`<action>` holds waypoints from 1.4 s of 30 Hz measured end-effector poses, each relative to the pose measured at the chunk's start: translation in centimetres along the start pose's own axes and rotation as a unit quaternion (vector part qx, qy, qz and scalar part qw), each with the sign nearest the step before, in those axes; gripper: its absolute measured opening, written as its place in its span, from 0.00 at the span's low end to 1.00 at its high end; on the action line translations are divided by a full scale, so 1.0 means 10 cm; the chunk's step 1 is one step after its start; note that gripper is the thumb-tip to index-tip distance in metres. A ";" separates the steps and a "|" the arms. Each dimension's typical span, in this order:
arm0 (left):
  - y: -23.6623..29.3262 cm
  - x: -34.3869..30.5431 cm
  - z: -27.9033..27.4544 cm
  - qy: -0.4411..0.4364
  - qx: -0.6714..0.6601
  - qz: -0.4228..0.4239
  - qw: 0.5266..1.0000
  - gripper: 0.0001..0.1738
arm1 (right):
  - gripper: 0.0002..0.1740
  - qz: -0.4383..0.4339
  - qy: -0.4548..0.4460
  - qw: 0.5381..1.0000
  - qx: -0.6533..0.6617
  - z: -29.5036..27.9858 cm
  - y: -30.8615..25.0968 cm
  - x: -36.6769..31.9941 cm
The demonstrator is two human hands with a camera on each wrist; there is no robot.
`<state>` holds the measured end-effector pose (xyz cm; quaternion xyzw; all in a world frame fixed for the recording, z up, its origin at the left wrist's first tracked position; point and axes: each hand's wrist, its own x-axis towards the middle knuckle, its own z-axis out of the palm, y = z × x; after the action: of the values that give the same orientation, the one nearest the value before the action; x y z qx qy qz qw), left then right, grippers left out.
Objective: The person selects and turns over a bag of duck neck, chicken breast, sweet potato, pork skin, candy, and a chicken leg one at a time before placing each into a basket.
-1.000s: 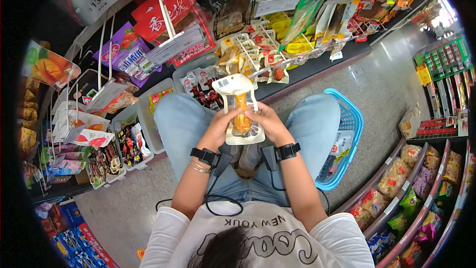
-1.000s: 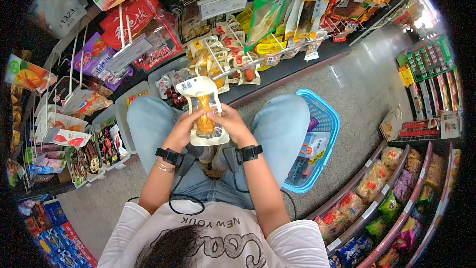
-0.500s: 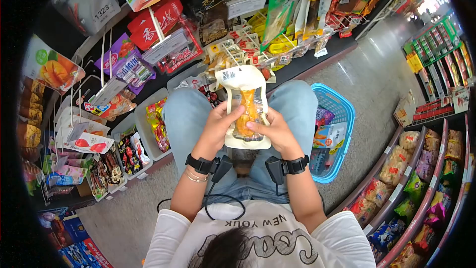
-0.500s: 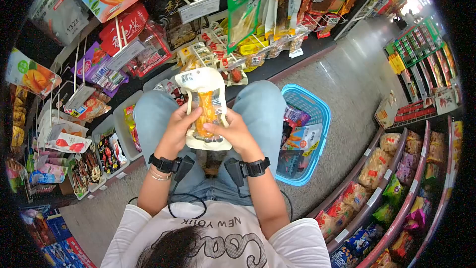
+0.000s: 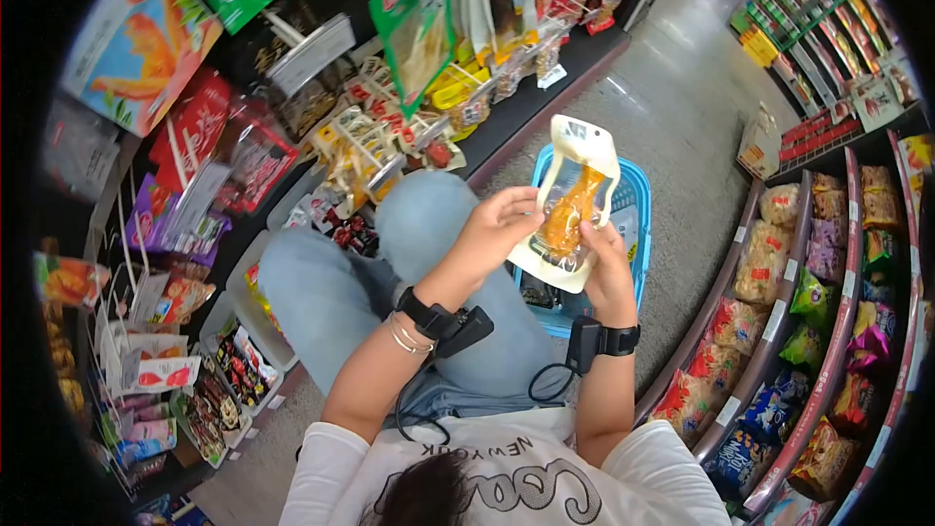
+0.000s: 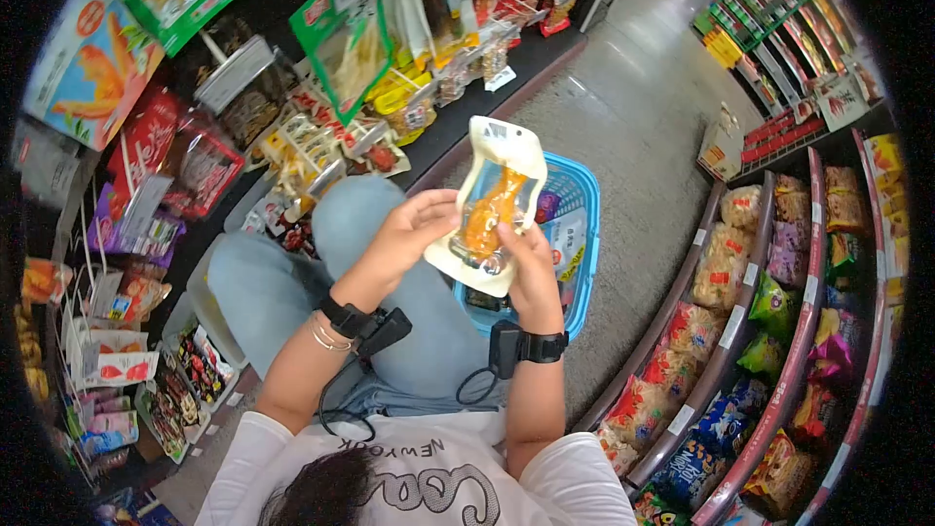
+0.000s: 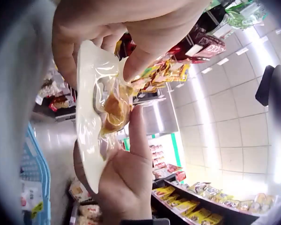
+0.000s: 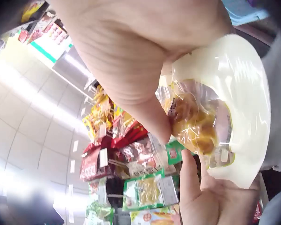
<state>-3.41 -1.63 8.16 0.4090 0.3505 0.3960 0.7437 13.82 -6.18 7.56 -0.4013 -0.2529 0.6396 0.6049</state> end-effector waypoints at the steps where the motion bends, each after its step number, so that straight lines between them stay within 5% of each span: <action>1: -0.05 0.09 0.05 -0.008 0.017 0.002 1.000 0.22 | 0.22 -0.001 0.021 1.000 0.005 -0.14 0.00 0.05; 11: -0.15 0.74 0.08 0.051 0.025 -0.069 0.996 0.14 | 0.20 0.164 0.198 0.932 0.254 -1.73 0.64 1.06; 18: -0.43 1.14 0.03 0.087 0.011 -0.112 0.990 0.13 | 0.13 0.176 0.224 0.953 0.108 -2.58 1.45 1.80; 22: -0.63 1.18 -0.11 0.129 0.072 -0.123 0.981 0.14 | 0.15 0.192 0.274 0.942 -0.005 -2.54 1.55 1.91; 29: -0.61 1.22 -0.22 0.149 0.048 -0.158 0.975 0.13 | 0.16 0.218 0.418 0.877 0.090 -2.73 1.95 2.36; 36: -0.62 1.23 -0.24 0.139 0.031 -0.153 0.978 0.12 | 0.10 0.223 0.355 0.894 0.157 -3.00 2.12 2.36; 42: -0.79 1.20 -0.34 0.147 0.017 -0.159 0.976 0.12 | 0.14 0.149 0.339 0.928 0.047 -2.13 1.52 2.11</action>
<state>1.37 7.20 -2.65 0.2984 0.5228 0.3227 0.7304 23.75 8.86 -20.88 -0.5981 0.0605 0.5595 0.5706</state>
